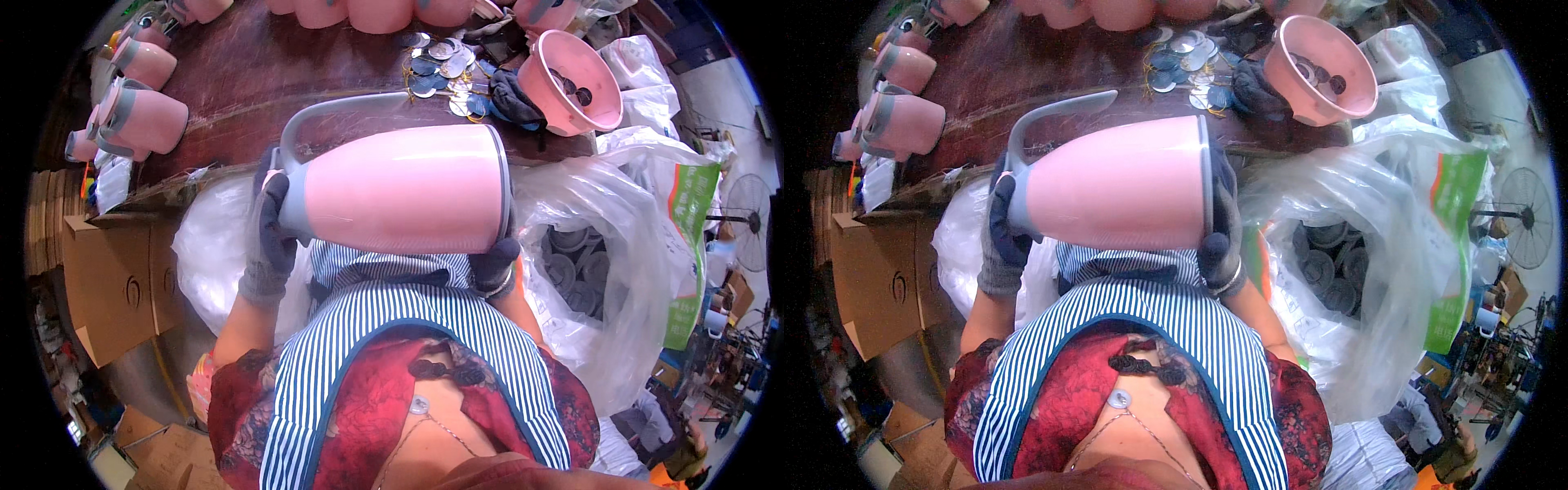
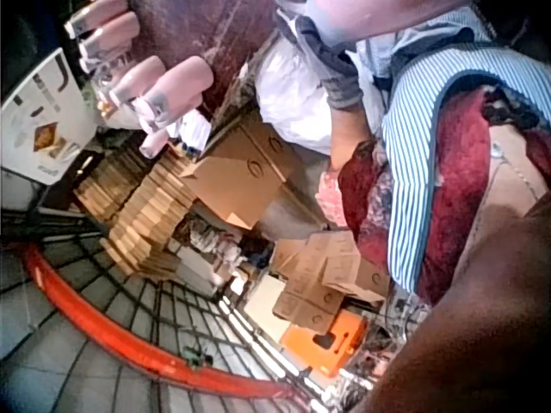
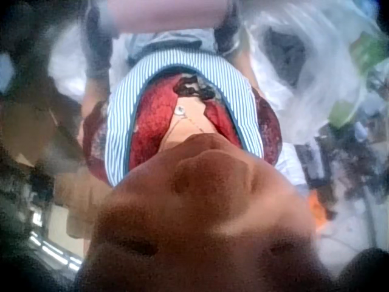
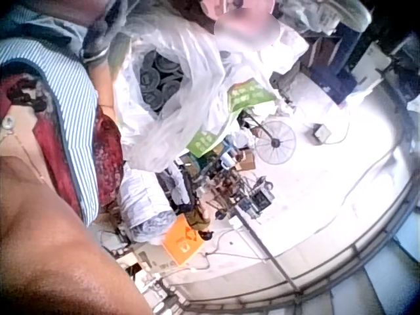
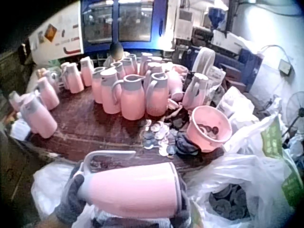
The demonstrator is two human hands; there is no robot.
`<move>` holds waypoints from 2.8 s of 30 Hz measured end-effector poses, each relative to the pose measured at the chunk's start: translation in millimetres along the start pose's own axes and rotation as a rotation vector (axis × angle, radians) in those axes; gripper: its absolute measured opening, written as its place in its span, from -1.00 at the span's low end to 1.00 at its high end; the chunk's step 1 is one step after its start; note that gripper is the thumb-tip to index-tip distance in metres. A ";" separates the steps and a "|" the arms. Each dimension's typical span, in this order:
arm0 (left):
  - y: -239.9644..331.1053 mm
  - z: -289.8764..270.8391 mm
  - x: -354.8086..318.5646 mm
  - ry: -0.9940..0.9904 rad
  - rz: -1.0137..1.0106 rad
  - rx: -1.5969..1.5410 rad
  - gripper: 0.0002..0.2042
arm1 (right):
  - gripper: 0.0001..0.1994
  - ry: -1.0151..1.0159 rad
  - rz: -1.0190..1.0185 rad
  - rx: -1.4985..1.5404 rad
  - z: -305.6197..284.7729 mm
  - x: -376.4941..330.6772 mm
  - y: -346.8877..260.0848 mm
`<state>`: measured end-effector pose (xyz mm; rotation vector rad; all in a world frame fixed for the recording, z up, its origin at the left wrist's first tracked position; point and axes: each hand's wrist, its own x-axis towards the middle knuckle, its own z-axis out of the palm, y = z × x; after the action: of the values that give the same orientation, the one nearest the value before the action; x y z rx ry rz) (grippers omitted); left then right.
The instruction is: The person assembles pink thermos jugs by attaching circular medallions and handles using rubber bands, then places them in rows on a workbench.
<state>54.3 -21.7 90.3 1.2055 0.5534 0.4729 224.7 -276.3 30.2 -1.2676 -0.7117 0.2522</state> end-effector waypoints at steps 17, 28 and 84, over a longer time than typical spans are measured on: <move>55.4 23.0 82.9 -0.697 0.491 0.613 -0.14 | -0.53 0.115 0.420 -0.270 -61.6 49.3 67.5; 9.9 34.6 146.9 -0.807 0.583 1.091 -0.43 | -0.66 -0.318 -0.484 -1.645 -19.7 279.4 135.0; -0.7 86.5 220.4 -0.245 0.397 0.874 -0.69 | -0.67 -0.193 0.053 -0.964 -51.0 233.6 60.4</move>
<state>279.8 49.7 79.4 2.2024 0.2990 0.4113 446.5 -170.3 49.0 -2.1983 -1.0172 0.0607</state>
